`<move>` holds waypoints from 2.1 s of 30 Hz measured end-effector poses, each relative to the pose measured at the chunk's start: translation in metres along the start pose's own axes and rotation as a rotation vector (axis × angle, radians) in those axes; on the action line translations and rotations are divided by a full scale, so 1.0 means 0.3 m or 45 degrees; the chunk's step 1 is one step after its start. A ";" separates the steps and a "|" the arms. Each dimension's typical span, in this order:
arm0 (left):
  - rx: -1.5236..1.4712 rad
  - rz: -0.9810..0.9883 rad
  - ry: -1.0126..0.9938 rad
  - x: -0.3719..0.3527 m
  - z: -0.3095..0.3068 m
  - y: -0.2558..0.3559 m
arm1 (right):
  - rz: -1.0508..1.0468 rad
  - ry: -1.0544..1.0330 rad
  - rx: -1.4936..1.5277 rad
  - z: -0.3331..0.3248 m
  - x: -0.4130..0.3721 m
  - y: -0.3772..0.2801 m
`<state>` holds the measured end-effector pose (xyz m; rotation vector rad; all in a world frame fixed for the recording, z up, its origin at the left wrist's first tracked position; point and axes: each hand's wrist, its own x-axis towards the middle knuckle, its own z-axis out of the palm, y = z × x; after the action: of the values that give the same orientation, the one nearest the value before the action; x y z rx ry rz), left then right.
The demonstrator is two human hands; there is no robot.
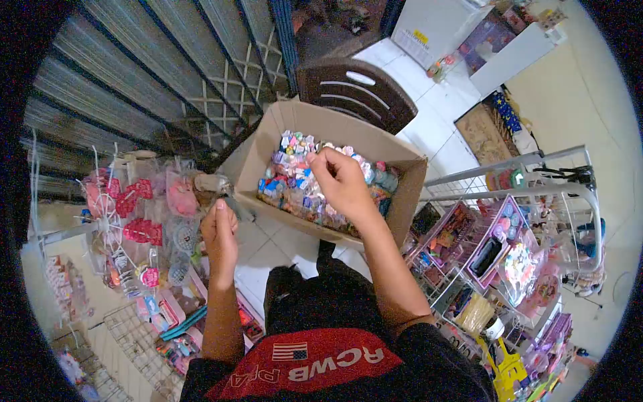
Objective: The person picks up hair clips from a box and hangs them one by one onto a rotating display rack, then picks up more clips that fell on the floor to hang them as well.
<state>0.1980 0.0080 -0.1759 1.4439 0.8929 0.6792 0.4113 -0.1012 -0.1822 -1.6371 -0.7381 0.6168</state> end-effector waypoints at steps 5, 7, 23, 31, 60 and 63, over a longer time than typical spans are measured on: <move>-0.052 -0.071 -0.029 0.075 0.041 -0.077 | 0.068 -0.052 -0.038 0.001 0.045 0.127; -0.030 -0.105 -0.048 0.118 0.045 -0.134 | 0.112 -0.021 -0.045 0.009 0.057 0.161; 0.465 -0.218 -0.166 0.352 0.058 -0.531 | 0.502 -0.363 -0.099 0.117 0.109 0.587; 0.255 -0.090 -0.245 0.410 0.050 -0.677 | 0.228 -0.621 -0.410 0.264 0.190 0.834; -0.011 0.031 -0.124 0.452 0.026 -0.747 | 0.230 -0.606 -0.348 0.701 0.258 1.248; 0.008 0.028 -0.112 0.449 0.029 -0.750 | 0.194 -0.692 -0.523 0.717 0.268 1.248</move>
<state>0.2482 0.1069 -0.4137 1.4797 0.8131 0.6249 0.3564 0.0529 -0.5898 -1.9341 -1.2005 1.0995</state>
